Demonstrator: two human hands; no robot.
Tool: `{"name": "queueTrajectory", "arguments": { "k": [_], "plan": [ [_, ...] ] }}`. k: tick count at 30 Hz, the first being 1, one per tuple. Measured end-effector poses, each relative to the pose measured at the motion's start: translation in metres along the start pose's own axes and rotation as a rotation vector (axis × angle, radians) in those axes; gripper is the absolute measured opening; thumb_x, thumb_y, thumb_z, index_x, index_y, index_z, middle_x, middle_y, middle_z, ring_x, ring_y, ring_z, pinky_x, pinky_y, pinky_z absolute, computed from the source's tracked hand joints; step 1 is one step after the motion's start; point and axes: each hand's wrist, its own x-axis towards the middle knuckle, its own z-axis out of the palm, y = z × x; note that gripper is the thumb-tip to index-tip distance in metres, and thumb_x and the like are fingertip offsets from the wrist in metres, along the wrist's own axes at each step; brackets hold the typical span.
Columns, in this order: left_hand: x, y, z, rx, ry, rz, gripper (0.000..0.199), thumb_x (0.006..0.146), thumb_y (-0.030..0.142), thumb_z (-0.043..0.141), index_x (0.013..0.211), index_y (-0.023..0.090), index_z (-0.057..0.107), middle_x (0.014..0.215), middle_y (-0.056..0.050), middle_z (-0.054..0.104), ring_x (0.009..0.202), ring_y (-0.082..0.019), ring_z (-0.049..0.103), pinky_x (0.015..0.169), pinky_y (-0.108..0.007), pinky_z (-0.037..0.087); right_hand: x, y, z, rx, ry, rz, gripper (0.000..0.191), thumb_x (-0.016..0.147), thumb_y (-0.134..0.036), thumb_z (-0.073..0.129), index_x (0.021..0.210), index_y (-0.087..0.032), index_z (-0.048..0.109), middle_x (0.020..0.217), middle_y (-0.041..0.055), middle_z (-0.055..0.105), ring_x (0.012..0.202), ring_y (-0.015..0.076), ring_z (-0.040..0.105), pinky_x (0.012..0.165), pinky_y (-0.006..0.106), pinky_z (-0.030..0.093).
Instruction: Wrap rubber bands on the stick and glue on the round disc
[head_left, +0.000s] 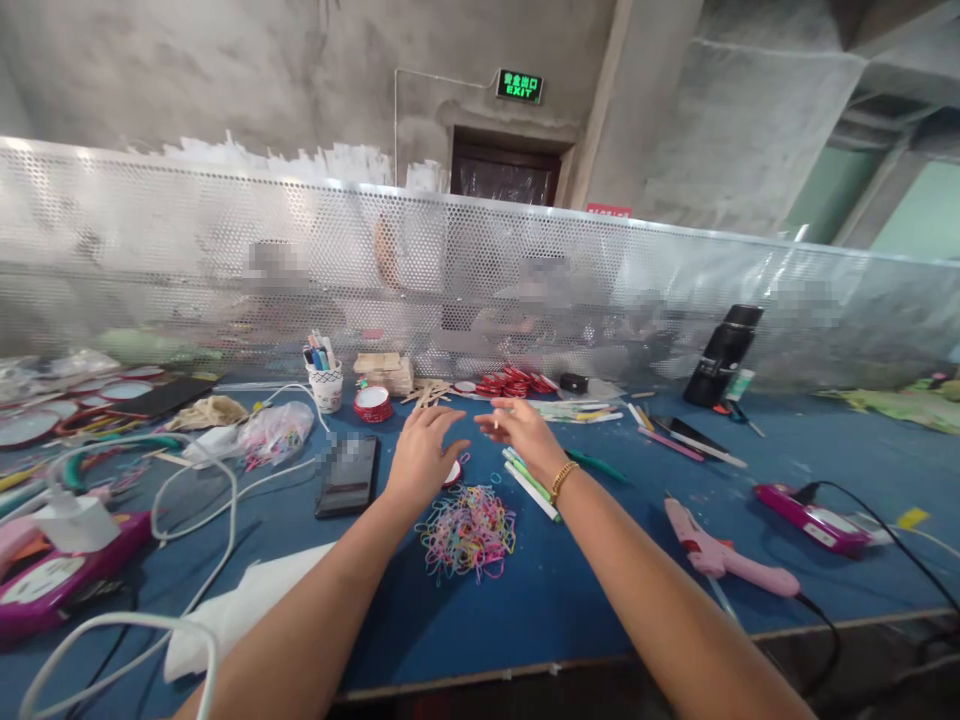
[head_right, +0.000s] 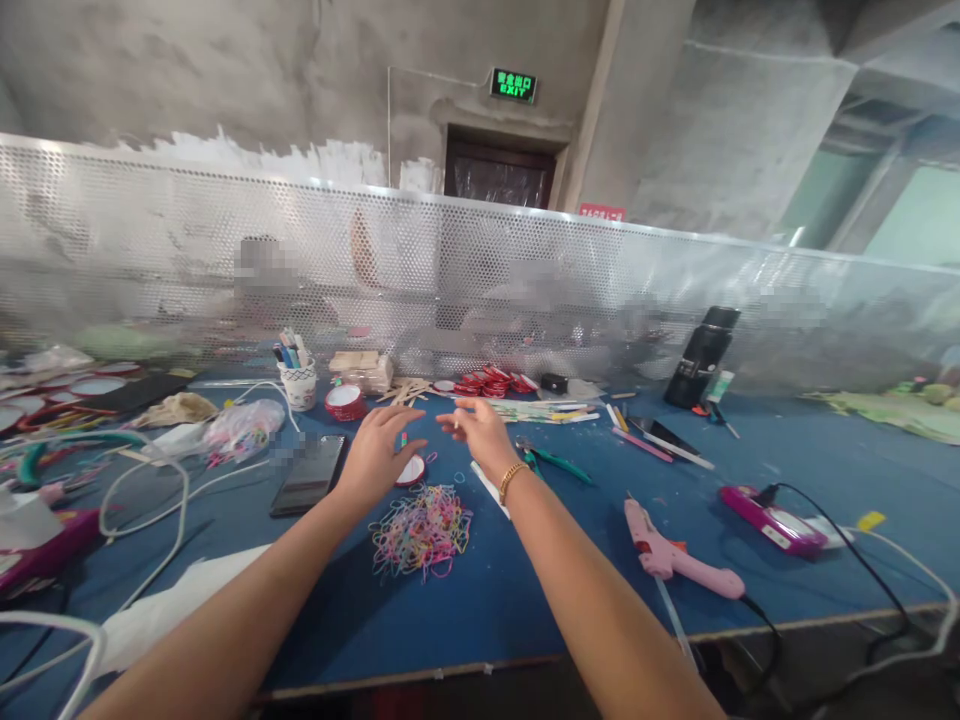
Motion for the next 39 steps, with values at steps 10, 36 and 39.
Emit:
{"name": "queueTrajectory", "arguments": {
  "k": [10, 36, 39],
  "plan": [
    [0.003, 0.01, 0.001, -0.113, -0.153, 0.017, 0.014, 0.077, 0.024, 0.069, 0.09, 0.02, 0.069, 0.09, -0.005, 0.069, 0.087, -0.019, 0.06, 0.084, -0.034, 0.045, -0.021, 0.011, 0.025, 0.093, -0.162, -0.008, 0.041, 0.088, -0.025, 0.056, 0.128, -0.02, 0.047, 0.093, 0.0052, 0.072, 0.088, 0.0185, 0.07, 0.084, 0.035, 0.056],
    [0.002, 0.003, 0.006, -0.221, -0.084, -0.082, 0.021, 0.08, 0.034, 0.066, 0.095, 0.022, 0.072, 0.085, -0.003, 0.067, 0.081, -0.015, 0.06, 0.074, -0.028, 0.047, -0.044, -0.014, -0.12, -1.371, 0.443, 0.174, 0.019, 0.083, -0.03, 0.055, 0.087, -0.026, 0.073, 0.094, 0.0071, 0.072, 0.09, 0.0226, 0.063, 0.075, 0.031, 0.042],
    [0.003, 0.001, 0.007, -0.232, -0.095, -0.094, 0.021, 0.08, 0.035, 0.066, 0.095, 0.022, 0.072, 0.085, -0.003, 0.067, 0.079, -0.014, 0.06, 0.073, -0.027, 0.047, -0.057, -0.018, -0.103, -1.366, 0.476, 0.037, 0.022, 0.087, -0.03, 0.052, 0.09, -0.024, 0.072, 0.092, 0.0081, 0.072, 0.09, 0.0224, 0.062, 0.076, 0.031, 0.041]
  ]
}}
